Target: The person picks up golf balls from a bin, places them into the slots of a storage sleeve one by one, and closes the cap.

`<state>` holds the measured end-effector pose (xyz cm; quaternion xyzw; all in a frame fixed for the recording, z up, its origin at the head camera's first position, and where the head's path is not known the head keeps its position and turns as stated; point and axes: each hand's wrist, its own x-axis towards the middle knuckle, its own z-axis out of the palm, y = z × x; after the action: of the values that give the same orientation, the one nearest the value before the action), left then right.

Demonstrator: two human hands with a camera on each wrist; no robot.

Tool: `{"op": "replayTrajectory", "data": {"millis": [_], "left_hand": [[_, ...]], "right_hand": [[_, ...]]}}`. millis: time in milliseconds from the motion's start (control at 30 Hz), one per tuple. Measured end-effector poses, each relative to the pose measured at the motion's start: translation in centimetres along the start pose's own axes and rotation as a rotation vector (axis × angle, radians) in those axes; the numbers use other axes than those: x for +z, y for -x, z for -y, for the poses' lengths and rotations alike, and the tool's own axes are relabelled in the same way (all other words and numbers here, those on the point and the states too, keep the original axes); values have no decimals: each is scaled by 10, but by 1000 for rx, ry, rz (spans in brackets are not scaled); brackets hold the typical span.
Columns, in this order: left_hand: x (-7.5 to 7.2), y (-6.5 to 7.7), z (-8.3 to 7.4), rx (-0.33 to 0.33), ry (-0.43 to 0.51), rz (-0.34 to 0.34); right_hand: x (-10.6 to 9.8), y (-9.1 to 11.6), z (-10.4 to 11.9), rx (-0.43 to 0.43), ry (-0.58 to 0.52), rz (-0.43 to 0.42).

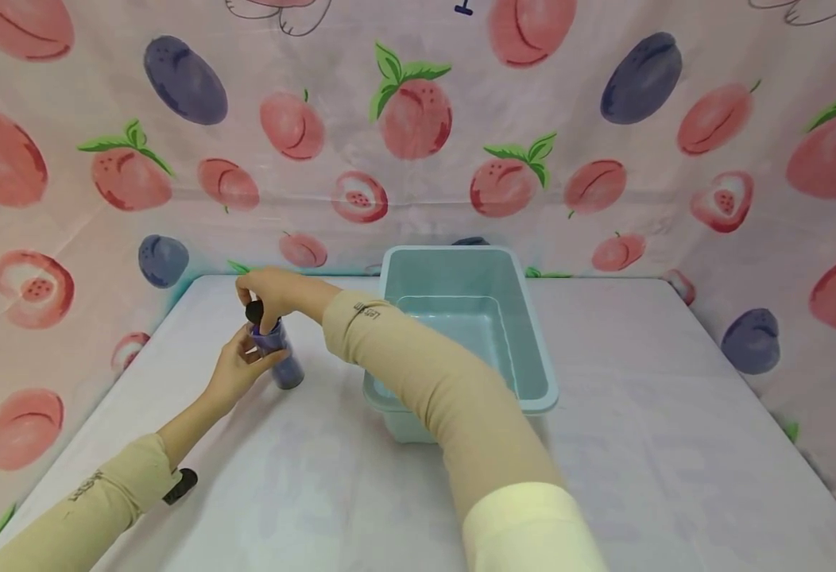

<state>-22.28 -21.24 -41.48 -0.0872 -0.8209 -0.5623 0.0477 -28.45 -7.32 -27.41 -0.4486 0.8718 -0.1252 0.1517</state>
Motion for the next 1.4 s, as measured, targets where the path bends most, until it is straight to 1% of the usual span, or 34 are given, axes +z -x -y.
{"op": "replayTrajectory", "data": {"millis": [233,467,600,900,1167,1400], "left_hand": [[2,-1,2,39,5,-6],[3,3,2,25,-10,-11],[3,4,2,33,-10,-10],[0,2,1,86,4,-22],[-1,3,3,65,-19,-32],[0,1,3,71,-36,-21]], "right_hand": [[4,-2,4,14,83,34],[10,-5,8,14,165,58],[11,-7,11,14,212,69],[7,-11,13,2,238,58],[9,-12,17,-10,343,100],[6,-10,20,-22,359,119]]}}
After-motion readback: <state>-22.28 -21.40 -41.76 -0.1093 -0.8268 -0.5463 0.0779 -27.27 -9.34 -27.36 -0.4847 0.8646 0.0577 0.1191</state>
